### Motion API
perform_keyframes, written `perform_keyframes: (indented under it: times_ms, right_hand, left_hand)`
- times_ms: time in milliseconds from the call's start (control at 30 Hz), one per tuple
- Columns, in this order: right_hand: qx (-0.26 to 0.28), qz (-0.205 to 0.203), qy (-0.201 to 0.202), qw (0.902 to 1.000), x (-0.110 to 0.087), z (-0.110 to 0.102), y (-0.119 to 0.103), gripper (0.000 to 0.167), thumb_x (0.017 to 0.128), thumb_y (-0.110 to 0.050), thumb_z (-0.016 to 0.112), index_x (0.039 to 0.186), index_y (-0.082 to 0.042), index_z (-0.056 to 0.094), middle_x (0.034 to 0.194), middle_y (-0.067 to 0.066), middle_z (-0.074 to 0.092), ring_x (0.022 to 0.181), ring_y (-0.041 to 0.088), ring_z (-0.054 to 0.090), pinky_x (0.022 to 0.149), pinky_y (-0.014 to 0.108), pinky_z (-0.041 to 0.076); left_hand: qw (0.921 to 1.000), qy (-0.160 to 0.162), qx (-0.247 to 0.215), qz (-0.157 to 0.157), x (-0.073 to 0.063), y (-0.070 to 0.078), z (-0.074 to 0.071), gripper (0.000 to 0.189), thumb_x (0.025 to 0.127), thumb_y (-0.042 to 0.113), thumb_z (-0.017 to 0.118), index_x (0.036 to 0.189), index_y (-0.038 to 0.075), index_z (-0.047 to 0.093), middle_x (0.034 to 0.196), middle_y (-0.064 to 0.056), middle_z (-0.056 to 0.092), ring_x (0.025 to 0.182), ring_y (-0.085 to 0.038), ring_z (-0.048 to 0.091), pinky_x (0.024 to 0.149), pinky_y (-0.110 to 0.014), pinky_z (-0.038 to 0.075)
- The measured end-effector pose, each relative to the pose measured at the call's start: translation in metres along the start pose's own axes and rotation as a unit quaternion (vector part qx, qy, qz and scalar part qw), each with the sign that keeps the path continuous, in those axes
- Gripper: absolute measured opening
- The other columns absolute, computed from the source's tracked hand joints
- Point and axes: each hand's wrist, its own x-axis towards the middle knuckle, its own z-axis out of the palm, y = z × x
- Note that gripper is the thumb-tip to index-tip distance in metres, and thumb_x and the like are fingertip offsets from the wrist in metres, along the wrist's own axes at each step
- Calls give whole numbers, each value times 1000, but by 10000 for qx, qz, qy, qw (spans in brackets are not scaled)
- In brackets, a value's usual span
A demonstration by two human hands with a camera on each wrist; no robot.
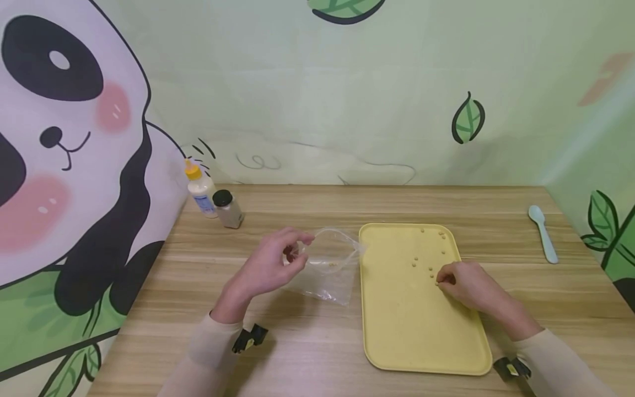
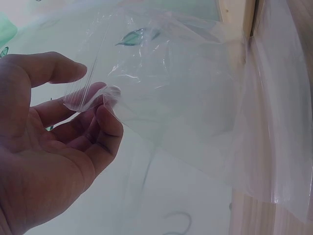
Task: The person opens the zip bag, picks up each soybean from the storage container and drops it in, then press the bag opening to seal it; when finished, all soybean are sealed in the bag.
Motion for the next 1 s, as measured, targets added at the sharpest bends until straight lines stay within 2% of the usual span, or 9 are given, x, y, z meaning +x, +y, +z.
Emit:
perform_keyframes:
  times_ms: [167,533,800,1000]
  right_hand:
    - [68,-7,-45,10000,0,-1,0,5,82,-9,72,82,-5,72,75,-2,67,69,9,56,60,26,48]
    - [-67,-18,-83,9999,0,-7,-3,6,83,-12,73,83,-6,72,78,-1,68,70,10,56,62,29,49]
    - [-37,-132,191,9997,4,-17,-9,4,83,-8,71,86,-6,73,78,0,69,70,10,57,62,30,50]
    - [278,-163,302,9990,6,-23,-14,7,85,-6,71,91,-4,73,80,0,69,71,9,59,61,27,50]
  left_hand:
    - [10000,10,-13,38,0,1,-1,31,86,6,66,117,4,67,93,-2,63,74,-10,53,65,-23,49]
    - [10000,-4,64,-7,0,0,1,31,85,7,66,116,5,67,92,-1,62,73,-10,53,63,-22,49]
    - [9999,55,135,57,0,0,1,29,86,8,66,115,5,68,93,0,63,73,-9,52,63,-22,49]
    - [10000,28,64,10,-1,0,0,30,85,7,65,116,5,67,93,0,62,73,-10,52,62,-23,49]
